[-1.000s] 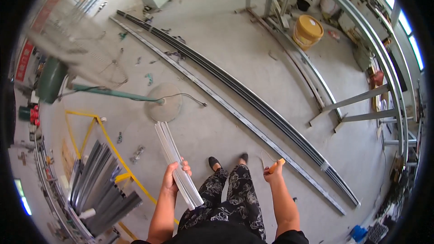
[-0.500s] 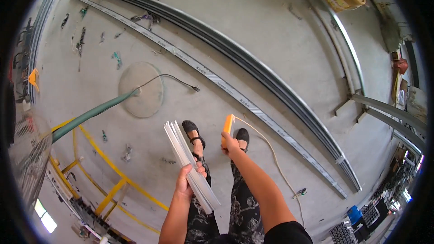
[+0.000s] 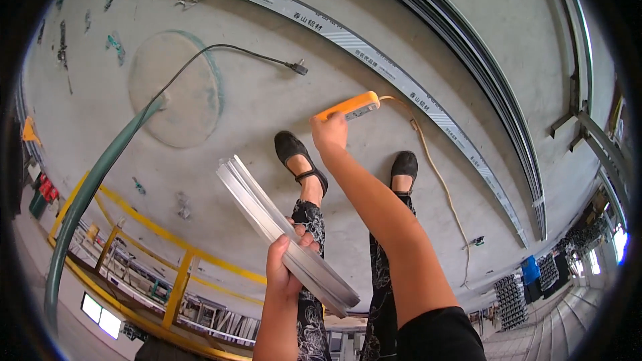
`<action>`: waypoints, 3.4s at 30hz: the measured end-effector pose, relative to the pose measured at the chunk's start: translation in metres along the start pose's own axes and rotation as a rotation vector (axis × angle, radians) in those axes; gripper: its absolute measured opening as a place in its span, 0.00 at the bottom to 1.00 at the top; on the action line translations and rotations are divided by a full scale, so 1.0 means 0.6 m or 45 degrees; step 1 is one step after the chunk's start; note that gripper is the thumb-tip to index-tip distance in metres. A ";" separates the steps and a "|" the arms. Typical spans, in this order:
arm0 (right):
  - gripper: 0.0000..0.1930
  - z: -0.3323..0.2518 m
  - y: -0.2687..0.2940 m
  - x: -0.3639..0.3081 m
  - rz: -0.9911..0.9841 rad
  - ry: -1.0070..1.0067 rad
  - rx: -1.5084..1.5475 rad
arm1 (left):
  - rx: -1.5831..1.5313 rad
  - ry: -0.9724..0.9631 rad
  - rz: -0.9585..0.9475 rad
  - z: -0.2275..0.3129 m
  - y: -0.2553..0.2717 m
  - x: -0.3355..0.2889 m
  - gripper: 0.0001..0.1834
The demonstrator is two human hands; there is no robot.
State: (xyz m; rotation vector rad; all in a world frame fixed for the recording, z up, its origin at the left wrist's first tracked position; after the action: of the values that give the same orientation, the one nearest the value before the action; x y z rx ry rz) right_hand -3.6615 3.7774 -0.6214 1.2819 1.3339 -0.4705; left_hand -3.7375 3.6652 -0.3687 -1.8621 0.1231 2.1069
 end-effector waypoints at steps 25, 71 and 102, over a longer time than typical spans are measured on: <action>0.12 0.094 0.065 -0.025 -0.242 0.416 -0.580 | 0.008 0.134 0.203 -0.043 -0.026 0.087 0.15; 0.17 -0.045 0.014 0.093 -0.050 0.733 -0.647 | 0.098 0.264 0.144 -0.064 -0.050 0.125 0.20; 0.28 -0.075 -0.010 0.119 -0.052 0.576 -1.137 | 0.091 0.259 0.191 -0.056 -0.062 0.132 0.22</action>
State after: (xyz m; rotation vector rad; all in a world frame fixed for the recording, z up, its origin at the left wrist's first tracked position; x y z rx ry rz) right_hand -3.6676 3.8424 -0.6752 0.6123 1.6646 0.4042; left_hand -3.7022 3.7058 -0.4454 -2.0775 0.3916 1.9713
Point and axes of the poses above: each hand's wrist, its own x-axis towards the middle knuckle, its own y-axis out of the back of the hand, z = x × y, the point moved 7 cm from there along x, towards the middle knuckle, and after that the axes turned 1 degree about -y, right-handed, at the moved point
